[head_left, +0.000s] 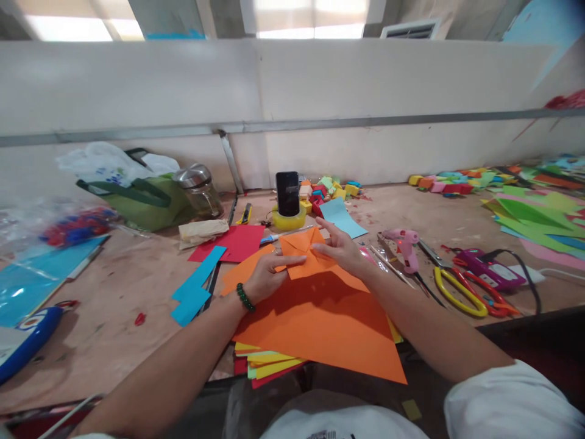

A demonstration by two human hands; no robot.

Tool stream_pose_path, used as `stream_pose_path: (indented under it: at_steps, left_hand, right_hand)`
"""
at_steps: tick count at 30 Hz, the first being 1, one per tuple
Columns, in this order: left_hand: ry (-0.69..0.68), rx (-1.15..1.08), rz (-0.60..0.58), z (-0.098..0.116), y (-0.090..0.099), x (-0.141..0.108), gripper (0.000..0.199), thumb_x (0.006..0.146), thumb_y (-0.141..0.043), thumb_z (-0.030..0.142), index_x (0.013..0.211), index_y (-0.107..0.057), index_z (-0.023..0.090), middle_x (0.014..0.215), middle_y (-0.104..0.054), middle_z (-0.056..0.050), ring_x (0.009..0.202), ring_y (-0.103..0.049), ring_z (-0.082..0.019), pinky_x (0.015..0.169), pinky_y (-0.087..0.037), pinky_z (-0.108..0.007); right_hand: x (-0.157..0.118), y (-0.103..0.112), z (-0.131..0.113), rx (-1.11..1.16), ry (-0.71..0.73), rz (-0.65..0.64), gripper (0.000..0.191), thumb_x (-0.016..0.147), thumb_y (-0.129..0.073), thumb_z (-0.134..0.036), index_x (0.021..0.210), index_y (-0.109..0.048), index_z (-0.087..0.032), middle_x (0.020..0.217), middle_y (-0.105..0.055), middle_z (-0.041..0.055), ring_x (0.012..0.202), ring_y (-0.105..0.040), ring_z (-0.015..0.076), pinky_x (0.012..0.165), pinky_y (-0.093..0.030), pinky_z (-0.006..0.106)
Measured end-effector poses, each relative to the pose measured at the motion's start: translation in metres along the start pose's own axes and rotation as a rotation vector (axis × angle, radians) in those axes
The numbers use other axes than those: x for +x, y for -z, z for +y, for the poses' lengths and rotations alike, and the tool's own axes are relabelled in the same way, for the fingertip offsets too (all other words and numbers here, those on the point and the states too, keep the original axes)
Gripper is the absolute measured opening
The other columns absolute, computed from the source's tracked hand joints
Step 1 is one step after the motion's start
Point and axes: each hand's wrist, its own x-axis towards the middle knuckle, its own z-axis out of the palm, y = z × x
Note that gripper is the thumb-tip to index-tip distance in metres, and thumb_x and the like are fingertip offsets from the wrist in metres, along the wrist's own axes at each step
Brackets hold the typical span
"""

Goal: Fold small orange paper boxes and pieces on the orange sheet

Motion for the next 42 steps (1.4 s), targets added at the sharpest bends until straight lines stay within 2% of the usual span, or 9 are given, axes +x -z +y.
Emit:
stream_pose_path:
  at_steps: [3, 8, 13, 20, 25, 29, 35, 39, 42]
  left_hand:
    - [0.063, -0.006, 0.077, 0.000, 0.002, 0.000, 0.031, 0.065, -0.059, 0.014, 0.086, -0.080, 0.025, 0.069, -0.073, -0.003, 0.060, -0.057, -0.016, 0.062, -0.047, -0.027]
    - [0.090, -0.121, 0.103, 0.002, 0.003, 0.001, 0.019, 0.072, -0.070, 0.033, 0.084, -0.080, 0.022, 0.084, -0.077, -0.008, 0.072, -0.065, -0.020, 0.067, -0.050, -0.029]
    - [0.180, -0.220, 0.068, 0.005, -0.001, -0.001, 0.027, 0.067, -0.077, 0.043, 0.082, -0.080, 0.021, 0.083, -0.077, -0.009, 0.074, -0.067, -0.022, 0.067, -0.051, -0.030]
    - [0.326, -0.422, 0.152, 0.005, -0.008, -0.003, 0.036, 0.062, -0.080, 0.049, 0.080, -0.079, 0.018, 0.084, -0.077, -0.007, 0.079, -0.067, -0.022, 0.076, -0.052, -0.033]
    - [0.377, -0.466, 0.261, 0.005, -0.012, -0.002, 0.033, 0.056, -0.084, 0.042, 0.075, -0.074, 0.016, 0.076, -0.073, -0.003, 0.071, -0.063, -0.016, 0.071, -0.051, -0.029]
    - [0.347, -0.507, 0.335, 0.008, -0.014, 0.000, 0.038, 0.054, -0.085, 0.039, 0.067, -0.057, 0.016, 0.069, -0.066, 0.002, 0.065, -0.061, -0.012, 0.063, -0.049, -0.024]
    - [0.488, -0.639, 0.382, 0.010, -0.015, 0.001, 0.065, 0.051, -0.087, 0.040, 0.104, -0.052, 0.021, 0.078, -0.071, 0.001, 0.065, -0.068, -0.014, 0.061, -0.049, -0.023]
    - [0.550, -0.627, 0.245, 0.006, -0.014, 0.001, 0.053, 0.054, -0.084, 0.046, 0.093, -0.066, 0.016, 0.082, -0.073, -0.005, 0.070, -0.069, -0.017, 0.063, -0.049, -0.024]
    - [0.482, -0.559, 0.276, 0.002, -0.013, 0.001, 0.046, 0.053, -0.084, 0.047, 0.085, -0.071, 0.016, 0.081, -0.074, -0.005, 0.070, -0.066, -0.015, 0.064, -0.048, -0.023]
  right_hand:
    - [0.000, 0.009, -0.006, 0.057, -0.064, -0.039, 0.061, 0.082, -0.054, -0.028, 0.142, -0.043, -0.026, 0.062, -0.056, -0.0073, 0.051, -0.056, 0.0085, 0.052, -0.053, 0.022]
    - [-0.002, 0.018, -0.015, 0.032, -0.059, -0.383, 0.055, 0.067, -0.068, -0.020, 0.122, -0.064, -0.027, 0.096, -0.070, 0.0005, 0.067, -0.070, 0.0139, 0.068, -0.060, 0.031]
    - [0.002, 0.011, -0.006, -0.046, 0.071, -0.255, 0.020, 0.066, -0.078, -0.035, 0.079, -0.078, -0.020, 0.079, -0.074, 0.0054, 0.077, -0.069, 0.0186, 0.072, -0.058, 0.032]
    - [-0.001, -0.001, -0.008, 0.019, 0.073, -0.154, 0.033, 0.066, -0.077, -0.052, 0.069, -0.076, -0.019, 0.072, -0.073, 0.0050, 0.070, -0.066, 0.0185, 0.069, -0.056, 0.034]
    - [-0.006, -0.014, -0.008, 0.054, -0.010, 0.000, 0.034, 0.065, -0.077, -0.050, 0.070, -0.074, -0.017, 0.067, -0.070, 0.0038, 0.063, -0.062, 0.0155, 0.063, -0.054, 0.030]
    - [-0.007, -0.021, -0.002, 0.062, -0.048, 0.070, 0.032, 0.064, -0.078, -0.046, 0.069, -0.072, -0.016, 0.068, -0.070, 0.0045, 0.061, -0.061, 0.0149, 0.059, -0.051, 0.029]
    - [-0.008, -0.027, 0.003, 0.023, 0.002, 0.146, 0.029, 0.067, -0.076, -0.040, 0.068, -0.056, -0.019, 0.065, -0.064, -0.0003, 0.058, -0.059, 0.0134, 0.055, -0.048, 0.027]
    - [-0.009, -0.030, 0.004, 0.119, 0.004, 0.148, 0.044, 0.065, -0.077, -0.032, 0.100, -0.053, -0.021, 0.070, -0.065, -0.0038, 0.062, -0.063, 0.0134, 0.059, -0.051, 0.026]
    - [-0.009, -0.028, 0.003, 0.192, -0.058, 0.102, 0.060, 0.066, -0.077, -0.031, 0.118, -0.049, -0.021, 0.076, -0.069, -0.0021, 0.067, -0.066, 0.0141, 0.062, -0.053, 0.027]
